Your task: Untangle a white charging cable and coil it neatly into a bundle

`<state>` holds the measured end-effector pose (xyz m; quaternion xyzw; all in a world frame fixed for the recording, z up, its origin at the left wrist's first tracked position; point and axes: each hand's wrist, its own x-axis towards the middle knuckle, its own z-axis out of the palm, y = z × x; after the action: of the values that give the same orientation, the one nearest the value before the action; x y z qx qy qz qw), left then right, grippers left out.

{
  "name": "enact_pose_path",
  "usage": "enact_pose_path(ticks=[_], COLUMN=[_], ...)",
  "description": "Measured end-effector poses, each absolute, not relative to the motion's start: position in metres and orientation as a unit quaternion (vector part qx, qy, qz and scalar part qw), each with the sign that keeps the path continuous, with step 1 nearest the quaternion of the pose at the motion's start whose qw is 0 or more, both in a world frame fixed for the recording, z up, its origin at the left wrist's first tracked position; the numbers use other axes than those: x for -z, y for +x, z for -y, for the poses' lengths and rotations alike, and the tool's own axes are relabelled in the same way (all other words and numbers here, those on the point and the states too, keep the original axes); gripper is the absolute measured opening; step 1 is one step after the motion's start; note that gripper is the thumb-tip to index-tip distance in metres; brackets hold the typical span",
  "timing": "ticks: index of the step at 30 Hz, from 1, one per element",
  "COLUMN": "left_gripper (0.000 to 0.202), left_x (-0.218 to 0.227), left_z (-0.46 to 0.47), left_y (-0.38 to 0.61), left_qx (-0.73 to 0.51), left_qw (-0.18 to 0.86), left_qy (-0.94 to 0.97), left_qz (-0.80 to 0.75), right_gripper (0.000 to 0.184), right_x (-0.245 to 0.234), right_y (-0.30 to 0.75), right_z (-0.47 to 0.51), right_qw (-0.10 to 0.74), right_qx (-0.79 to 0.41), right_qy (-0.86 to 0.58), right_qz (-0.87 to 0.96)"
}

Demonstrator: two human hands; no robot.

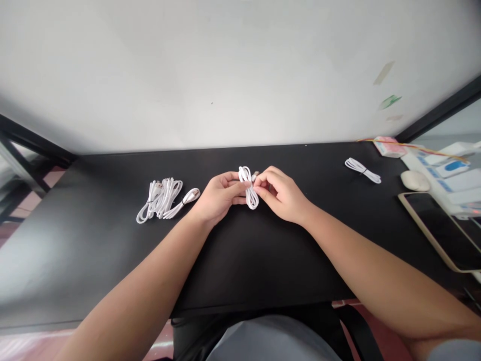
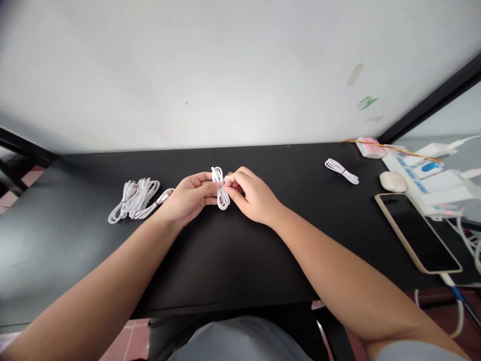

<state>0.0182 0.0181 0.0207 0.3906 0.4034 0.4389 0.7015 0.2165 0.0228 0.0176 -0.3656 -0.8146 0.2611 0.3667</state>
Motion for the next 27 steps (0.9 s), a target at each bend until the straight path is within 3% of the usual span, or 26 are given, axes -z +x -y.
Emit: enact_pose_path(ticks=[12, 19, 27], left_gripper=[0.034, 0.033, 0.037], left_x=[-0.015, -0.014, -0.015], left_z=[-0.018, -0.017, -0.016], left_y=[0.019, 0.019, 0.022], left_qx=[-0.440, -0.449, -0.467], left_qw=[0.702, 0.694, 0.684], left_qy=[0.401, 0.408, 0.403], left_qz=[-0.391, -0.388, -0.389], right_gripper=[0.015, 0.022, 0.029], right_x=[-0.017, -0.008, -0.010], right_y=[0.215, 0.211, 0.207], right_z=[-0.024, -0.028, -0.025], right_qw=[0.392, 0.391, 0.403], right_qx=[-0.297, -0.471, -0.550], right_qy=[-0.412, -0.431, -0.426], right_qz=[0.768, 0.663, 0.595])
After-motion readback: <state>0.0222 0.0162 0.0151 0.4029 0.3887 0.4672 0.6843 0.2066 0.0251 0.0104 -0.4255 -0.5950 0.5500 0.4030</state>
